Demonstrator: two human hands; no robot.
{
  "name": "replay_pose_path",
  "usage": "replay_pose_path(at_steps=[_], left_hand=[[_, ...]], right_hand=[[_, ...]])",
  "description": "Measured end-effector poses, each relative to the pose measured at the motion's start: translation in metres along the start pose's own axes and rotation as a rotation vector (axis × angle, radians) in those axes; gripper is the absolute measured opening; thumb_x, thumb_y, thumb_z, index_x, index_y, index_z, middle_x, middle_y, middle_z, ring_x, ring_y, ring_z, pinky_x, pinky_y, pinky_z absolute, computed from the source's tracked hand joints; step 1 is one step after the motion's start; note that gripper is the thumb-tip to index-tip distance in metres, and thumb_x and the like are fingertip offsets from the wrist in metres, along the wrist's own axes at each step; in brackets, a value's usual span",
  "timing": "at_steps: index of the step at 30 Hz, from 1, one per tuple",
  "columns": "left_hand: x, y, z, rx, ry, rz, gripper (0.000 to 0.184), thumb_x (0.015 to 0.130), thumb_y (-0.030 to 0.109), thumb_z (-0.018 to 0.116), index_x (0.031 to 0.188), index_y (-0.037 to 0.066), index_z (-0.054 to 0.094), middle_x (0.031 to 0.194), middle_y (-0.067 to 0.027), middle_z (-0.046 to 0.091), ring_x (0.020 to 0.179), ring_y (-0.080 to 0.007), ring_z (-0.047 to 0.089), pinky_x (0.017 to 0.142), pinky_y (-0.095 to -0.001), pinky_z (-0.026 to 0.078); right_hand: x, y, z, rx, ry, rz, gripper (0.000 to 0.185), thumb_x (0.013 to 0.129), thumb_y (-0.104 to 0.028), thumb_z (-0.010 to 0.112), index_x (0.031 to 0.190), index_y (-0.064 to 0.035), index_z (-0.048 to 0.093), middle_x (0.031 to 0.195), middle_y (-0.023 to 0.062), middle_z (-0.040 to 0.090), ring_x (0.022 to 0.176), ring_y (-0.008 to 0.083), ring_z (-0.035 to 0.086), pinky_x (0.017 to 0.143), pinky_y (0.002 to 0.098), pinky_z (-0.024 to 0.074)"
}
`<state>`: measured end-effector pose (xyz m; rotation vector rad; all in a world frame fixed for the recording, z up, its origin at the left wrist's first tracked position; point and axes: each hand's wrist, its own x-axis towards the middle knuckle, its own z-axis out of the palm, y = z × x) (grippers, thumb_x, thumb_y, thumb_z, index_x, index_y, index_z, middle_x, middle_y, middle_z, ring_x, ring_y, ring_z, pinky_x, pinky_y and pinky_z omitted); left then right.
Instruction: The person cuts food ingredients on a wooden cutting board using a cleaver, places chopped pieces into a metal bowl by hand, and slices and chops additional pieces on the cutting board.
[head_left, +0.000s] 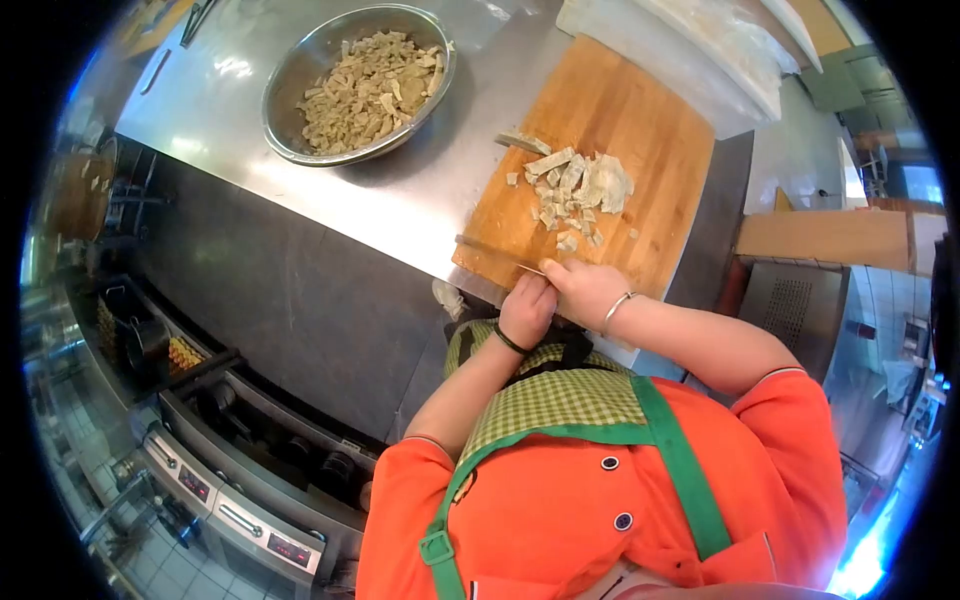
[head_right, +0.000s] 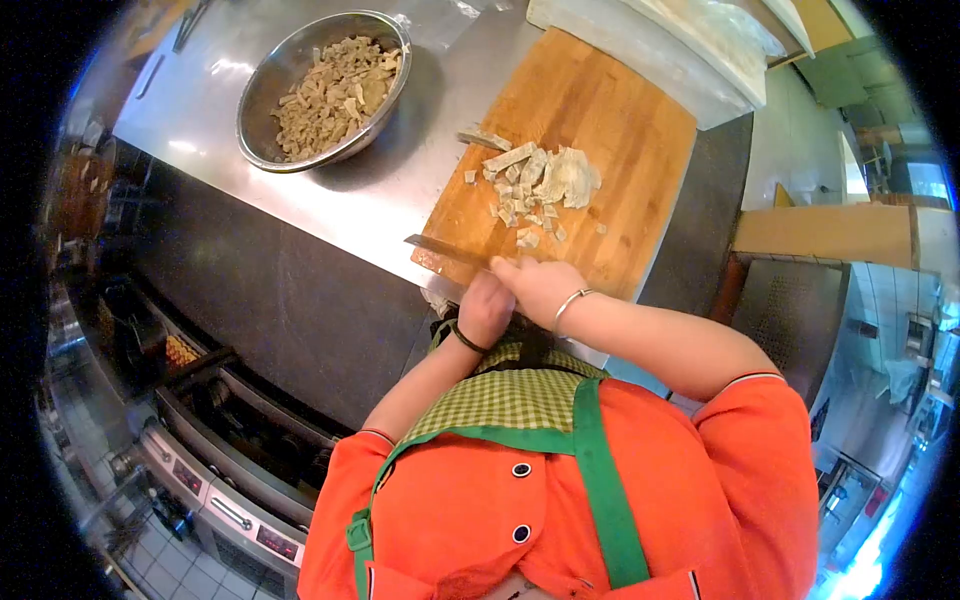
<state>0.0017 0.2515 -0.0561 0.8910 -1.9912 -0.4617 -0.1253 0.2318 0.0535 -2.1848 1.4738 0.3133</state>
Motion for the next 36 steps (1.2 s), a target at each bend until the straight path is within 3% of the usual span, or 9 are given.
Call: replay_pose_path(at_steps=[4, 6, 12, 18, 22, 25, 29, 32, 36], left_hand=[[0.003, -0.001, -0.005, 0.008, -0.022, 0.022, 0.021, 0.068, 0.003, 0.056, 0.089, -0.001, 0.059, 0.092, -0.0125, 0.057, 0.084, -0.0285, 0.056, 0.073, -0.0329, 0.049], [0.007, -0.001, -0.008, 0.011, -0.006, 0.039, 0.021, 0.068, 0.003, 0.056, 0.088, -0.001, 0.058, 0.092, -0.0122, 0.057, 0.084, -0.0283, 0.056, 0.074, -0.0332, 0.049], [0.000, -0.004, -0.005, -0.001, -0.038, 0.025, 0.023, 0.067, 0.002, 0.056, 0.090, -0.001, 0.058, 0.092, -0.0137, 0.056, 0.084, -0.0290, 0.056, 0.074, -0.0339, 0.049], [0.006, -0.004, -0.007, -0.040, -0.037, 0.035, 0.022, 0.068, 0.000, 0.056, 0.090, 0.000, 0.058, 0.089, -0.0126, 0.057, 0.079, -0.0303, 0.056, 0.069, -0.0368, 0.048], [0.045, -0.006, -0.016, 0.010, -0.045, 0.036, 0.027, 0.070, 0.000, 0.056, 0.097, -0.001, 0.058, 0.094, -0.0139, 0.057, 0.086, -0.0314, 0.055, 0.076, -0.0376, 0.047], [0.100, -0.016, -0.031, 0.145, -0.006, -0.008, 0.025, 0.072, 0.002, 0.056, 0.096, 0.001, 0.058, 0.101, -0.0145, 0.057, 0.094, -0.0306, 0.054, 0.083, -0.0379, 0.045], [0.160, -0.057, -0.008, 0.283, -0.373, -0.094, 0.017, 0.072, 0.000, 0.054, 0.088, 0.003, 0.058, 0.100, -0.0152, 0.057, 0.093, -0.0307, 0.054, 0.082, -0.0382, 0.045], [0.183, -0.063, 0.007, 0.384, -0.556, -0.119, 0.016, 0.072, 0.000, 0.054, 0.087, 0.003, 0.058, 0.097, -0.0153, 0.057, 0.092, -0.0312, 0.054, 0.081, -0.0387, 0.046], [0.193, -0.062, 0.013, 0.402, -0.652, -0.207, 0.016, 0.073, 0.004, 0.055, 0.088, 0.003, 0.058, 0.093, -0.0150, 0.056, 0.093, -0.0311, 0.053, 0.080, -0.0406, 0.045]], right_hand=[[0.005, 0.009, -0.004, 0.134, 0.096, 0.057, 0.035, 0.081, -0.013, 0.052, 0.114, -0.0125, 0.040, 0.088, 0.0170, 0.060, 0.076, 0.0347, 0.061, 0.061, 0.0418, 0.0496], [-0.002, 0.018, -0.015, 0.173, 0.048, 0.225, 0.036, 0.079, -0.010, 0.051, 0.113, -0.0117, 0.040, 0.085, 0.0162, 0.061, 0.078, 0.0340, 0.062, 0.061, 0.0418, 0.0493], [-0.031, 0.019, -0.018, 0.004, -0.137, 0.063, 0.038, 0.078, -0.009, 0.051, 0.114, -0.0121, 0.039, 0.090, 0.0162, 0.061, 0.078, 0.0343, 0.062, 0.061, 0.0427, 0.0491], [-0.001, 0.005, -0.013, 0.125, -0.062, 0.117, 0.039, 0.078, -0.011, 0.052, 0.115, -0.0122, 0.038, 0.088, 0.0171, 0.061, 0.078, 0.0361, 0.061, 0.062, 0.0439, 0.0490], [-0.009, 0.039, -0.015, 0.323, 0.139, 0.278, 0.035, 0.084, -0.015, 0.051, 0.116, -0.0093, 0.041, 0.080, 0.0203, 0.061, 0.073, 0.0389, 0.059, 0.062, 0.0446, 0.0471], [-0.048, 0.062, -0.029, 0.438, 0.433, 0.280, 0.035, 0.084, -0.013, 0.052, 0.116, -0.0082, 0.038, 0.078, 0.0229, 0.060, 0.071, 0.0412, 0.058, 0.062, 0.0477, 0.0448], [-0.085, 0.087, -0.018, 0.593, 0.527, 0.320, 0.036, 0.082, -0.011, 0.054, 0.114, -0.0065, 0.039, 0.076, 0.0223, 0.059, 0.072, 0.0422, 0.057, 0.063, 0.0469, 0.0447], [-0.107, 0.088, -0.010, 0.601, 0.204, 0.291, 0.032, 0.082, -0.011, 0.055, 0.110, -0.0049, 0.041, 0.080, 0.0216, 0.060, 0.076, 0.0402, 0.058, 0.064, 0.0449, 0.0452], [-0.110, 0.073, 0.001, 0.510, 0.054, 0.123, 0.032, 0.082, -0.012, 0.056, 0.110, -0.0074, 0.042, 0.081, 0.0195, 0.060, 0.075, 0.0390, 0.058, 0.064, 0.0445, 0.0459]])
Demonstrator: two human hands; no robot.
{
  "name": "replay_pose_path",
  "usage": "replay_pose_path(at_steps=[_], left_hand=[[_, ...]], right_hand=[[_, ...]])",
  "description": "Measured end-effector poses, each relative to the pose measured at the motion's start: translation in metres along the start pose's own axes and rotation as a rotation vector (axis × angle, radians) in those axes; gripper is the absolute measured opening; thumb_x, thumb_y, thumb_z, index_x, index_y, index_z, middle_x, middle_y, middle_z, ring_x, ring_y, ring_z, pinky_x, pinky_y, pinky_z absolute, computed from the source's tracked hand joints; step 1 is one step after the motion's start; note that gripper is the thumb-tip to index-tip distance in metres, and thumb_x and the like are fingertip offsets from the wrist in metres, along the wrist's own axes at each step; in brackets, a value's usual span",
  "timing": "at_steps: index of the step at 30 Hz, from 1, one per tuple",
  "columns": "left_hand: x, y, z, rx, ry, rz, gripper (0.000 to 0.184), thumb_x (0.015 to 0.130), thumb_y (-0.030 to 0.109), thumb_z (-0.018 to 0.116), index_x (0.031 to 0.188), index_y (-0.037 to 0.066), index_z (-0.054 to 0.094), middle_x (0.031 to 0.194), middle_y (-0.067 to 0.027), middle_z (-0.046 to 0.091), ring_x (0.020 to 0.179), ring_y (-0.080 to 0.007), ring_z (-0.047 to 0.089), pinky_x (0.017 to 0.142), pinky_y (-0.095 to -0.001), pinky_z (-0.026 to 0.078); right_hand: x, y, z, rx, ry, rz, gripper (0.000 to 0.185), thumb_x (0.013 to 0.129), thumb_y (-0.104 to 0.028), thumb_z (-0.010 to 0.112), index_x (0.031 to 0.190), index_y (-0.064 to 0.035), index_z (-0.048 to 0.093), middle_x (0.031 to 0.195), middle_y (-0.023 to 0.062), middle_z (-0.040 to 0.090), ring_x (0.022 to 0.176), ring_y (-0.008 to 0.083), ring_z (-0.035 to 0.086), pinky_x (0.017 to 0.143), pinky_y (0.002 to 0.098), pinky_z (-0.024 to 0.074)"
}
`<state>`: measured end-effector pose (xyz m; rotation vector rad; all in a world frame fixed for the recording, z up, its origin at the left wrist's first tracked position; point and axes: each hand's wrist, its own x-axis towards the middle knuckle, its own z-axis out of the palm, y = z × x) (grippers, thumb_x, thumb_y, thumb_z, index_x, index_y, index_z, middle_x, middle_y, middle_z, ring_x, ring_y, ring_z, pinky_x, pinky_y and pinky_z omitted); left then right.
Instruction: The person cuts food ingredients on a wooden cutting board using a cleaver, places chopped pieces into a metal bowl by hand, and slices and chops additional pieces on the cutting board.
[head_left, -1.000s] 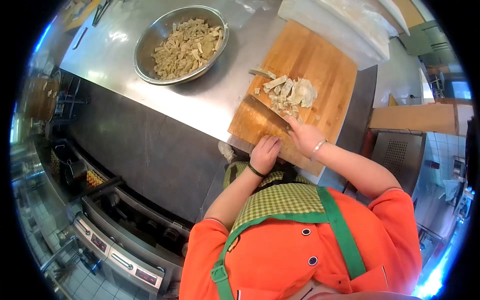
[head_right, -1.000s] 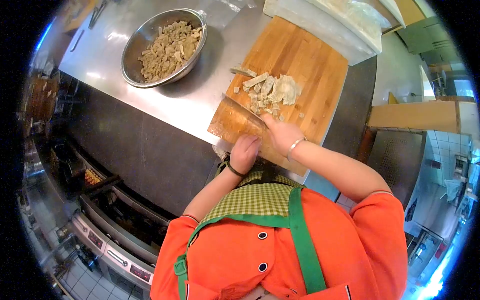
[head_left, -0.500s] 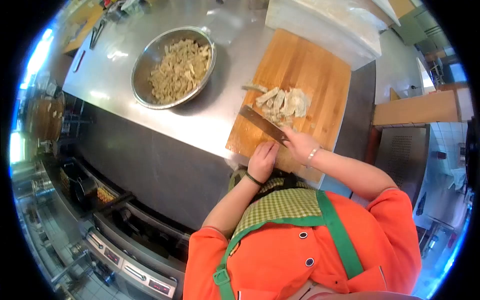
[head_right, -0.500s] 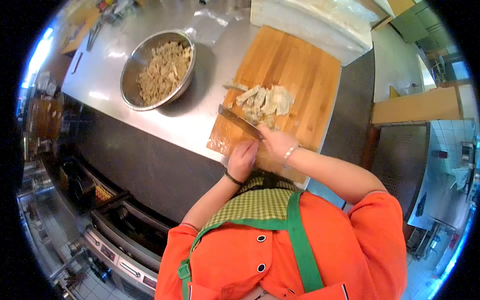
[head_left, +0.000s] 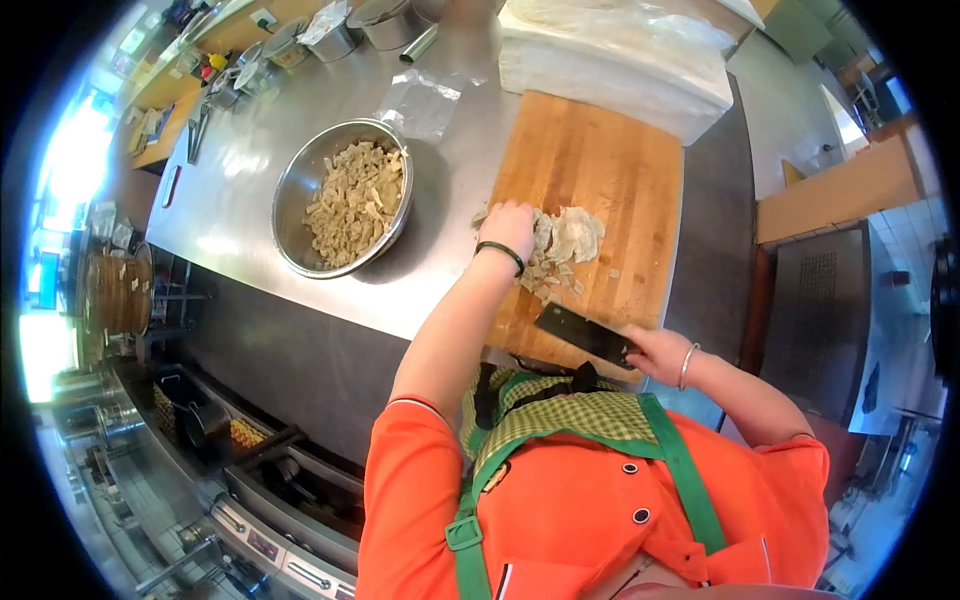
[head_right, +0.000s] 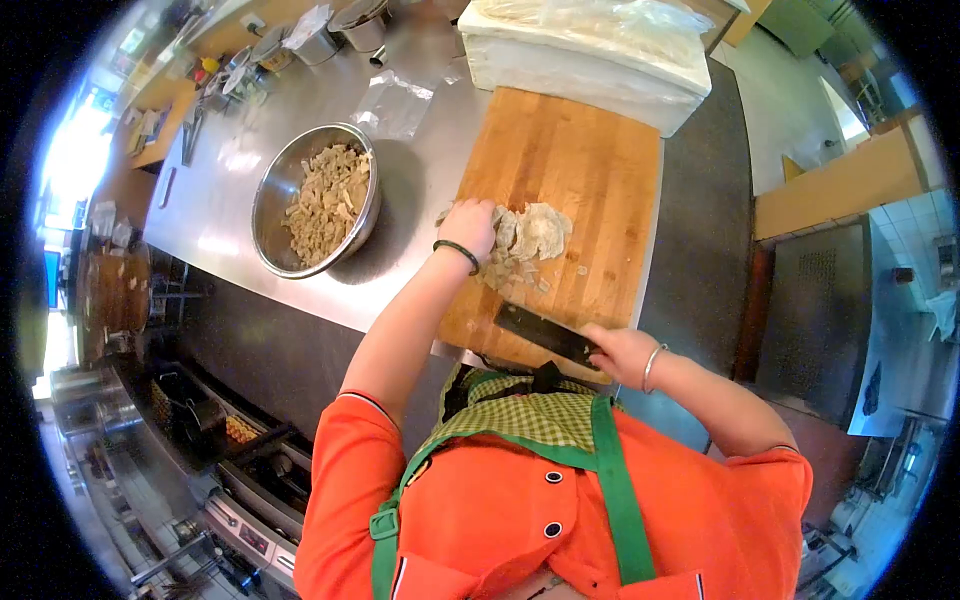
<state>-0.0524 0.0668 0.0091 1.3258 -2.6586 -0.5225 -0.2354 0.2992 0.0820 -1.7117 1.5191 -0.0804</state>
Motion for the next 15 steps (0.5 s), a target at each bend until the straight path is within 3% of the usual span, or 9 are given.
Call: replay_pose_path(at_steps=[3, 7, 9, 13, 15], left_hand=[[-0.010, -0.003, -0.006, -0.204, 0.139, -0.008, 0.022, 0.070, 0.008, 0.060, 0.092, 0.003, 0.060, 0.094, -0.0149, 0.056, 0.093, -0.0340, 0.053, 0.081, -0.0395, 0.044], [-0.012, 0.001, -0.001, -0.151, 0.122, 0.036, 0.021, 0.067, 0.014, 0.066, 0.085, 0.004, 0.063, 0.097, -0.0141, 0.054, 0.097, -0.0347, 0.050, 0.084, -0.0403, 0.043], [-0.014, 0.015, 0.001, 0.021, 0.126, -0.012, 0.021, 0.065, 0.018, 0.070, 0.080, 0.005, 0.065, 0.101, -0.0138, 0.052, 0.103, -0.0338, 0.046, 0.086, -0.0411, 0.042], [-0.009, 0.022, 0.005, -0.018, 0.060, -0.066, 0.024, 0.065, 0.019, 0.069, 0.084, 0.005, 0.066, 0.112, -0.0147, 0.048, 0.111, -0.0334, 0.039, 0.090, -0.0428, 0.039], [-0.011, 0.018, 0.001, -0.103, 0.293, -0.014, 0.026, 0.067, 0.018, 0.067, 0.089, 0.005, 0.066, 0.109, -0.0147, 0.054, 0.102, -0.0320, 0.049, 0.086, -0.0390, 0.043]], right_hand=[[0.003, 0.004, 0.006, -0.016, -0.026, -0.045, 0.032, 0.082, -0.013, 0.056, 0.111, -0.0083, 0.042, 0.080, 0.0186, 0.061, 0.075, 0.0387, 0.058, 0.064, 0.0443, 0.0460], [0.007, 0.010, 0.005, 0.027, 0.005, -0.056, 0.032, 0.083, -0.013, 0.055, 0.112, -0.0096, 0.042, 0.080, 0.0180, 0.061, 0.076, 0.0378, 0.058, 0.064, 0.0442, 0.0458], [0.008, 0.007, 0.003, 0.022, 0.008, -0.054, 0.032, 0.083, -0.013, 0.054, 0.113, -0.0106, 0.042, 0.080, 0.0179, 0.061, 0.076, 0.0377, 0.058, 0.064, 0.0444, 0.0457], [0.021, -0.010, 0.003, -0.093, -0.145, -0.019, 0.030, 0.084, -0.016, 0.052, 0.113, -0.0124, 0.043, 0.077, 0.0172, 0.060, 0.075, 0.0370, 0.059, 0.065, 0.0449, 0.0457], [0.031, -0.011, 0.010, -0.171, -0.205, 0.001, 0.031, 0.084, -0.018, 0.051, 0.113, -0.0123, 0.043, 0.078, 0.0183, 0.060, 0.075, 0.0380, 0.059, 0.065, 0.0457, 0.0457]])
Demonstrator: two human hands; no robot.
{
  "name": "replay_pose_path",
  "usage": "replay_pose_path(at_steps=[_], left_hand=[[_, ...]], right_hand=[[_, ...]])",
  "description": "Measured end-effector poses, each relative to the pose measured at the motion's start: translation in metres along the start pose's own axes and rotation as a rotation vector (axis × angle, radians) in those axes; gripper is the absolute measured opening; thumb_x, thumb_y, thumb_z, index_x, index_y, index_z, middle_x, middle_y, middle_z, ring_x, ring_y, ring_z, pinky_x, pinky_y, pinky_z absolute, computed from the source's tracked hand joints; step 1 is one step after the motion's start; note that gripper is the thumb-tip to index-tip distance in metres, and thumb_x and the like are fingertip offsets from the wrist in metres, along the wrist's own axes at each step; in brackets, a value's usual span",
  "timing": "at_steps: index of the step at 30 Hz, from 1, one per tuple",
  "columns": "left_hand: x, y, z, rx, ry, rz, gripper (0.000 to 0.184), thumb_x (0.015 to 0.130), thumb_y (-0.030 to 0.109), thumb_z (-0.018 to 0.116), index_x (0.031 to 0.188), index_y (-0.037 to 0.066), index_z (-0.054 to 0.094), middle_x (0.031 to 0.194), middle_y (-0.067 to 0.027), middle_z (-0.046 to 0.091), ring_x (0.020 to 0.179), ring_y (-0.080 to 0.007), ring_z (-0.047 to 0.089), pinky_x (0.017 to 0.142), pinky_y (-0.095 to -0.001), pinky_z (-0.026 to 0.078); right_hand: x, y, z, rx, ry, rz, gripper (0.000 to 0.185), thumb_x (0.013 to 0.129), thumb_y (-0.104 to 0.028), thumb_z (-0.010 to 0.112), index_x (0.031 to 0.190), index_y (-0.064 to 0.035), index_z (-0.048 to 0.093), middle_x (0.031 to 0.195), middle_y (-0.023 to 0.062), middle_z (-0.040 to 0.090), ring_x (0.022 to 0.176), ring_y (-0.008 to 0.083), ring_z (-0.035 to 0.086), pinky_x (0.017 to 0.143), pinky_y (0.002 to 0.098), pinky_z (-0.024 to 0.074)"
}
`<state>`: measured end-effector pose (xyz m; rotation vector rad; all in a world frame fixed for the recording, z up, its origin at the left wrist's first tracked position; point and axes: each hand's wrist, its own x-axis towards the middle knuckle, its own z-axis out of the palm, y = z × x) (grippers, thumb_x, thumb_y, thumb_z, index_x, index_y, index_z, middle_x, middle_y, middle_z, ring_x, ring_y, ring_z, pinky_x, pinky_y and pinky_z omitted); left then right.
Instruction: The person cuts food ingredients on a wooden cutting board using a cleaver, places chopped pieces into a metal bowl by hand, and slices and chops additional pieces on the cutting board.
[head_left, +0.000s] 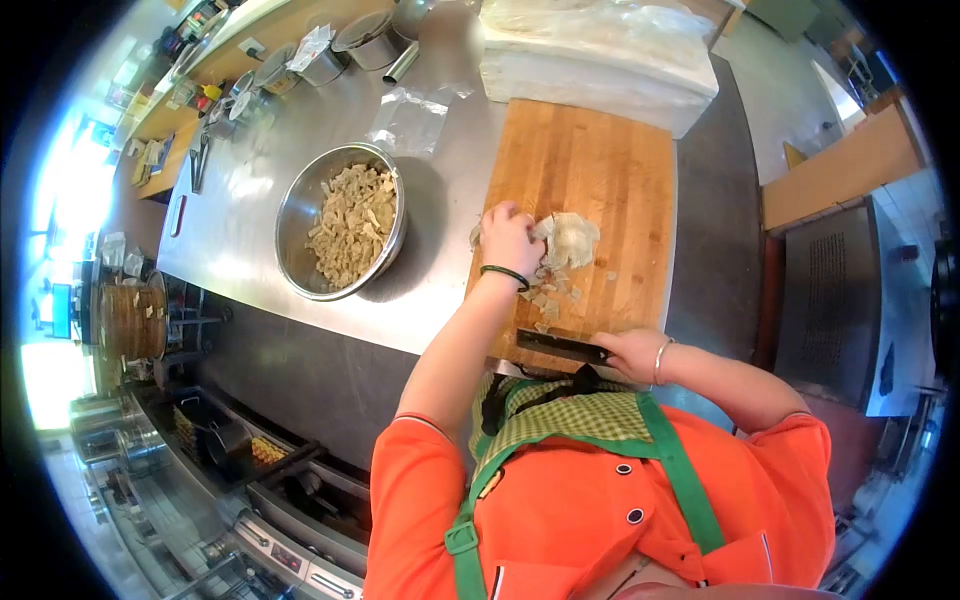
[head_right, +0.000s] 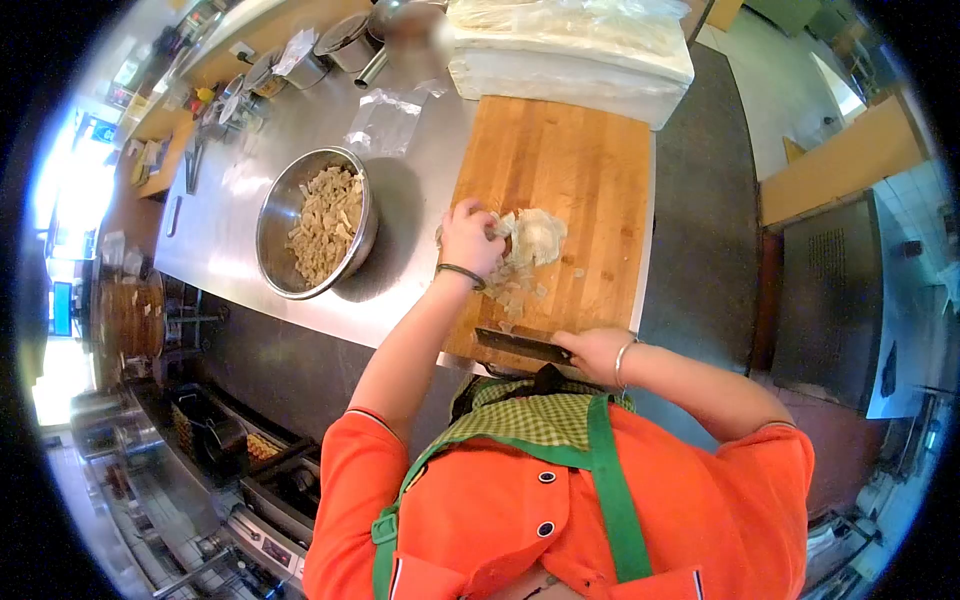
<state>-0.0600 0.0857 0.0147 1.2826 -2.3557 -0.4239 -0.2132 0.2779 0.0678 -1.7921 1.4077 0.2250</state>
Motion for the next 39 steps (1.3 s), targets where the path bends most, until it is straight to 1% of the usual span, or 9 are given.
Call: replay_pose_path(at_steps=[4, 9, 10, 12, 14, 15, 20, 25, 39], left_hand=[[0.009, -0.014, -0.028, -0.578, -0.102, -0.308, 0.026, 0.074, 0.012, 0.064, 0.098, 0.002, 0.063, 0.088, -0.0112, 0.064, 0.074, -0.0195, 0.062, 0.071, -0.0272, 0.048], [-0.015, -0.036, -0.069, -0.864, 0.151, -0.303, 0.025, 0.075, 0.005, 0.061, 0.100, -0.001, 0.059, 0.100, -0.0117, 0.058, 0.078, -0.0185, 0.061, 0.068, -0.0257, 0.050], [-0.025, -0.035, -0.078, -0.552, 0.196, -0.070, 0.024, 0.075, 0.004, 0.061, 0.098, -0.001, 0.059, 0.107, -0.0128, 0.053, 0.076, -0.0181, 0.060, 0.066, -0.0249, 0.050], [-0.056, -0.030, -0.065, -0.666, 0.071, -0.192, 0.020, 0.073, 0.004, 0.062, 0.092, -0.001, 0.060, 0.105, -0.0140, 0.052, 0.077, -0.0194, 0.058, 0.064, -0.0261, 0.050], [-0.084, -0.027, -0.039, -0.424, -0.148, -0.141, 0.023, 0.071, 0.006, 0.061, 0.091, -0.004, 0.060, 0.100, -0.0177, 0.055, 0.082, -0.0267, 0.058, 0.072, -0.0317, 0.048], [-0.095, -0.007, -0.036, -0.468, -0.234, -0.351, 0.024, 0.072, 0.011, 0.060, 0.091, -0.004, 0.061, 0.099, -0.0199, 0.054, 0.087, -0.0312, 0.057, 0.073, -0.0339, 0.048], [-0.123, 0.016, -0.009, -0.259, -0.092, -0.286, 0.038, 0.070, 0.011, 0.062, 0.106, 0.003, 0.053, 0.098, -0.0197, 0.052, 0.083, -0.0347, 0.055, 0.069, -0.0391, 0.049], [-0.128, 0.010, -0.003, -0.043, 0.091, 0.204, 0.023, 0.073, 0.007, 0.058, 0.096, 0.002, 0.058, 0.095, -0.0147, 0.054, 0.080, -0.0304, 0.055, 0.067, -0.0386, 0.049], [-0.138, -0.004, 0.016, -0.080, 0.145, 0.182, 0.022, 0.076, 0.006, 0.051, 0.096, -0.002, 0.057, 0.096, -0.0162, 0.057, 0.083, -0.0297, 0.056, 0.074, -0.0353, 0.048]], right_hand=[[0.023, 0.000, -0.012, 0.071, 0.089, -0.011, 0.032, 0.083, -0.017, 0.052, 0.113, -0.0106, 0.042, 0.084, 0.0204, 0.061, 0.079, 0.0387, 0.058, 0.069, 0.0461, 0.0459], [0.055, 0.011, -0.040, 0.125, 0.204, 0.038, 0.036, 0.081, -0.013, 0.054, 0.115, -0.0097, 0.042, 0.090, 0.0215, 0.060, 0.086, 0.0380, 0.058, 0.073, 0.0450, 0.0458], [0.058, 0.012, -0.048, 0.110, 0.200, 0.065, 0.037, 0.081, -0.012, 0.054, 0.115, -0.0094, 0.042, 0.092, 0.0219, 0.060, 0.088, 0.0380, 0.057, 0.074, 0.0447, 0.0456], [0.063, 0.014, -0.058, 0.085, 0.252, 0.056, 0.038, 0.081, -0.012, 0.054, 0.116, -0.0080, 0.041, 0.091, 0.0223, 0.060, 0.086, 0.0388, 0.057, 0.073, 0.0447, 0.0455], [0.068, 0.020, -0.060, 0.048, 0.329, 0.071, 0.037, 0.082, -0.013, 0.055, 0.117, -0.0069, 0.041, 0.091, 0.0225, 0.060, 0.085, 0.0392, 0.057, 0.073, 0.0444, 0.0458], [0.068, 0.017, -0.062, 0.045, 0.320, 0.066, 0.037, 0.082, -0.013, 0.055, 0.117, -0.0069, 0.041, 0.091, 0.0225, 0.060, 0.085, 0.0392, 0.057, 0.073, 0.0444, 0.0458], [0.057, 0.010, -0.055, 0.084, 0.337, 0.103, 0.033, 0.083, -0.011, 0.051, 0.115, -0.0090, 0.040, 0.090, 0.0214, 0.060, 0.082, 0.0392, 0.058, 0.070, 0.0464, 0.0462], [0.044, -0.027, -0.043, -0.163, 0.231, 0.065, 0.032, 0.084, -0.009, 0.046, 0.115, -0.0126, 0.039, 0.087, 0.0186, 0.060, 0.078, 0.0359, 0.061, 0.064, 0.0443, 0.0486], [0.071, -0.041, -0.040, -0.265, 0.301, 0.040, 0.032, 0.084, -0.011, 0.043, 0.116, -0.0157, 0.040, 0.084, 0.0163, 0.058, 0.073, 0.0324, 0.063, 0.059, 0.0417, 0.0506]])
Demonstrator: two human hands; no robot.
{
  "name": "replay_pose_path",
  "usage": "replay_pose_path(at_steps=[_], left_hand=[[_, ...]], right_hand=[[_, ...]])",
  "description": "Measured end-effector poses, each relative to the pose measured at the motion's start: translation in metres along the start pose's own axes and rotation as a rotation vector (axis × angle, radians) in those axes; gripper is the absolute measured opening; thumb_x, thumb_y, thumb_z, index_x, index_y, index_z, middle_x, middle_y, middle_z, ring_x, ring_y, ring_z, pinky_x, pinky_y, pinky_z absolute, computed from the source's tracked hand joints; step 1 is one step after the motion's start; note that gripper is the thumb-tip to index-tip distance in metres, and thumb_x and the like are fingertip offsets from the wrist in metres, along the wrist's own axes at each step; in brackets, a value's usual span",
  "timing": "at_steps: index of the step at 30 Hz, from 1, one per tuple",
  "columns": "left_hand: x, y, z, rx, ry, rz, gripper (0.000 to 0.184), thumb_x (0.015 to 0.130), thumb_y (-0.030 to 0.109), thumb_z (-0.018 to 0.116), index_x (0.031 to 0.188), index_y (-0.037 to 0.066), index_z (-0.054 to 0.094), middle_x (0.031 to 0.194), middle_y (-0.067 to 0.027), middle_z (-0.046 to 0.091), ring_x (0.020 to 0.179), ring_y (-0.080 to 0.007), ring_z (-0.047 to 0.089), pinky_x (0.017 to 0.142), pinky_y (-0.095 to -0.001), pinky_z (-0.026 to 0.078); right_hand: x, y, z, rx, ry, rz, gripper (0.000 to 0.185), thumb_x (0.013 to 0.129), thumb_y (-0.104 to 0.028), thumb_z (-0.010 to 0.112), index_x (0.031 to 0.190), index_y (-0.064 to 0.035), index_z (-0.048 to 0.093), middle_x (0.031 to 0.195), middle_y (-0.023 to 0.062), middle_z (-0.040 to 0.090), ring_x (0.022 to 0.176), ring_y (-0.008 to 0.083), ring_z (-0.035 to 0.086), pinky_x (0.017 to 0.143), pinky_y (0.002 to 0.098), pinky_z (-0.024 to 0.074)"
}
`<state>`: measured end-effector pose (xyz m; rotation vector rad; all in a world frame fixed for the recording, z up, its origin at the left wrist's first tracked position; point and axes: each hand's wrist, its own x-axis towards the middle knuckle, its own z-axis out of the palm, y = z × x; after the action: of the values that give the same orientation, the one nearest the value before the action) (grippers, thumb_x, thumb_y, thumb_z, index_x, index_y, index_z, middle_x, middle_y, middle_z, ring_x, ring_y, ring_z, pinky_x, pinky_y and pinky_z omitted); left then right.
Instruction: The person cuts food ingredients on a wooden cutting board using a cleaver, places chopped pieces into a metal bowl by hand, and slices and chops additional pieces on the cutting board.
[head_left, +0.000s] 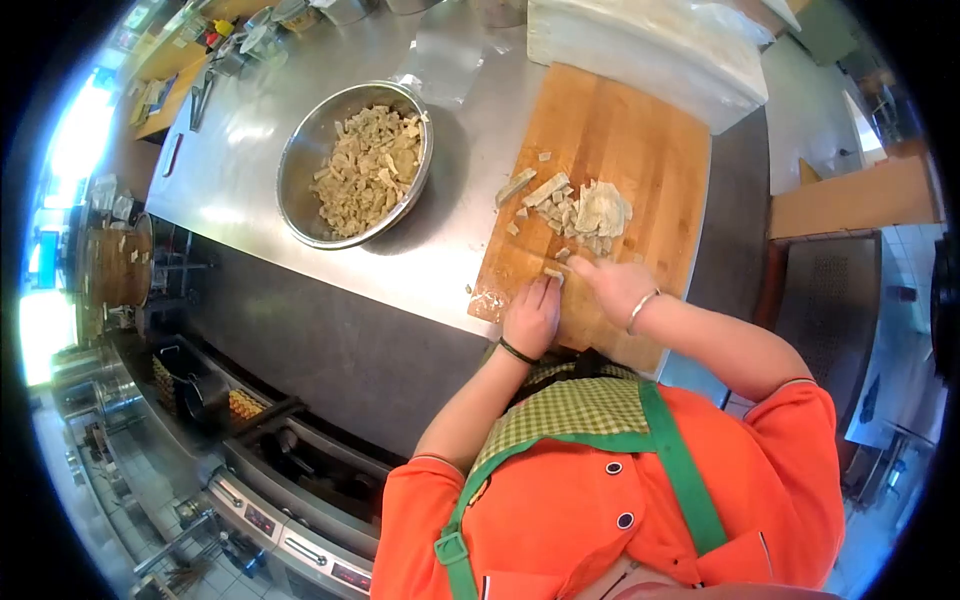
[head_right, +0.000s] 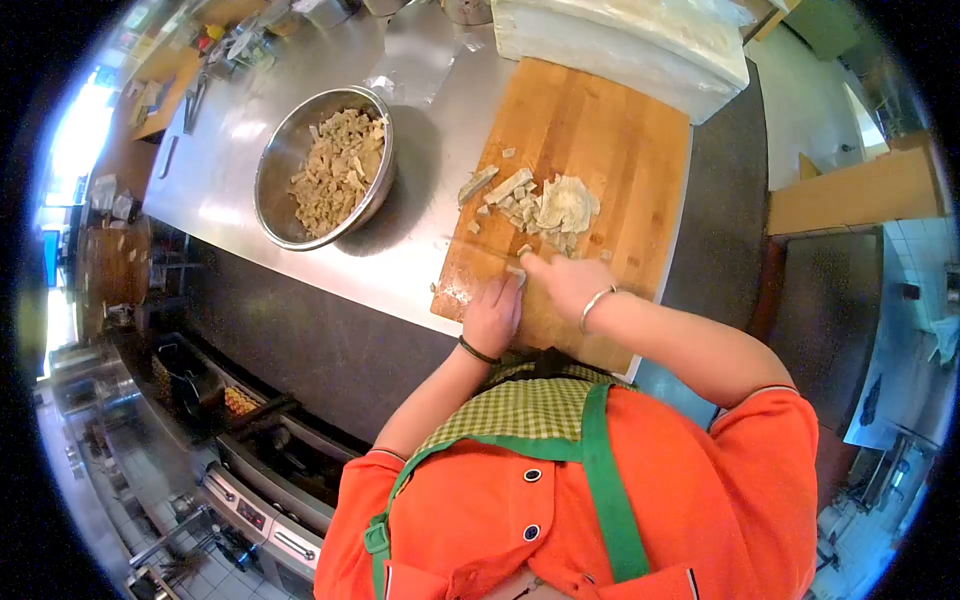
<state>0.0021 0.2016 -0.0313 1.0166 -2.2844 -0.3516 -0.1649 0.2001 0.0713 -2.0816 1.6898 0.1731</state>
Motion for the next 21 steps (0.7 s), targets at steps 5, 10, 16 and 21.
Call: replay_pose_path(at_steps=[5, 10, 16, 21], left_hand=[[-0.004, -0.001, 0.003, -0.069, 0.015, 0.004, 0.021, 0.075, 0.004, 0.053, 0.095, -0.002, 0.057, 0.093, -0.0166, 0.056, 0.082, -0.0301, 0.056, 0.072, -0.0355, 0.048], [-0.002, 0.004, -0.003, -0.087, 0.000, -0.051, 0.019, 0.073, 0.003, 0.055, 0.092, -0.001, 0.058, 0.091, -0.0153, 0.055, 0.078, -0.0298, 0.054, 0.070, -0.0351, 0.047], [-0.004, 0.000, -0.003, -0.137, 0.028, -0.022, 0.016, 0.073, 0.002, 0.056, 0.089, 0.000, 0.058, 0.091, -0.0146, 0.055, 0.077, -0.0287, 0.054, 0.069, -0.0345, 0.047], [-0.005, 0.006, -0.006, -0.145, 0.034, -0.028, 0.022, 0.071, 0.000, 0.054, 0.093, -0.001, 0.058, 0.093, -0.0147, 0.055, 0.079, -0.0293, 0.054, 0.072, -0.0342, 0.047]], right_hand=[[-0.005, -0.009, 0.007, -0.077, -0.146, -0.051, 0.033, 0.083, -0.010, 0.044, 0.116, -0.0151, 0.040, 0.085, 0.0156, 0.059, 0.072, 0.0328, 0.062, 0.059, 0.0415, 0.0505], [0.001, 0.002, 0.023, -0.040, -0.089, -0.036, 0.037, 0.084, -0.010, 0.042, 0.120, -0.0161, 0.039, 0.085, 0.0161, 0.058, 0.074, 0.0321, 0.062, 0.060, 0.0412, 0.0506], [-0.003, -0.019, -0.003, -0.078, -0.217, -0.002, 0.040, 0.084, -0.009, 0.042, 0.122, -0.0170, 0.039, 0.088, 0.0167, 0.059, 0.077, 0.0326, 0.062, 0.062, 0.0414, 0.0507], [0.012, -0.010, 0.021, -0.096, -0.110, -0.058, 0.039, 0.083, -0.008, 0.042, 0.121, -0.0170, 0.040, 0.089, 0.0159, 0.059, 0.078, 0.0323, 0.062, 0.062, 0.0414, 0.0508]])
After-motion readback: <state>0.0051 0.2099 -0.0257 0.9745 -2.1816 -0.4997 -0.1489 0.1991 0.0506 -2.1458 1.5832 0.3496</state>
